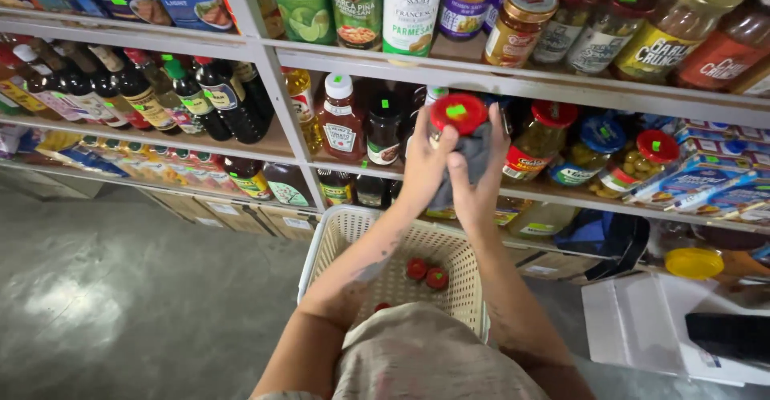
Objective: Cleaning jars of sauce with a cloth and placing them into a shopping basket.
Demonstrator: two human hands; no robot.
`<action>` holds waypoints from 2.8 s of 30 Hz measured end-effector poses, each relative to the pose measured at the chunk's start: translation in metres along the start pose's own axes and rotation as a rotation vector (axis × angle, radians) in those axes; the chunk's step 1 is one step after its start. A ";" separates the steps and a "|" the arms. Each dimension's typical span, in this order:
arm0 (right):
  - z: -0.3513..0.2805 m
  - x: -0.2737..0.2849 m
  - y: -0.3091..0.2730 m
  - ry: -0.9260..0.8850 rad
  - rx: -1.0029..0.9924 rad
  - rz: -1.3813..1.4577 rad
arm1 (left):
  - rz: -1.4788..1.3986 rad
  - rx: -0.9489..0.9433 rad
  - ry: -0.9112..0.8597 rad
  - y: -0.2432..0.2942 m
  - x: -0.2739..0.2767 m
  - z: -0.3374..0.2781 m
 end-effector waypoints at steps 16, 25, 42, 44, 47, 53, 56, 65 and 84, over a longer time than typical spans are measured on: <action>0.017 0.015 0.021 -0.054 0.010 0.277 | -0.278 0.006 -0.024 -0.012 -0.003 -0.009; 0.031 0.008 -0.026 -0.088 -0.097 0.137 | -0.371 0.001 -0.009 0.003 0.000 -0.011; -0.010 0.055 0.058 -0.262 -0.232 0.057 | -0.493 -0.091 -0.249 0.028 0.001 0.022; -0.010 0.037 0.026 -0.486 -0.264 -0.280 | -0.315 -0.149 -0.416 0.021 -0.005 0.030; -0.011 0.044 0.044 -0.411 -0.206 -0.107 | -0.083 -0.406 -0.504 0.047 -0.023 0.039; 0.023 0.045 0.006 -0.111 -0.099 -0.255 | 0.262 -0.606 -0.121 0.160 -0.001 0.044; 0.069 0.038 -0.017 0.026 -0.162 -0.461 | 0.355 -0.502 0.020 0.155 0.012 0.036; 0.139 0.007 -0.006 0.225 0.050 -1.099 | 0.460 -0.338 0.143 0.093 0.020 0.088; 0.144 0.006 0.059 0.295 0.057 -1.420 | 0.633 -0.164 0.142 0.047 0.024 0.110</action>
Point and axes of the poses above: each hand's wrist, its own z-axis towards the middle knuckle, its own x-axis out of the back of the hand, y = z × x, the point moved 8 cm from there along z, towards the middle knuckle, and after that the axes turned 9 degrees about -y, right-handed, at the moved point
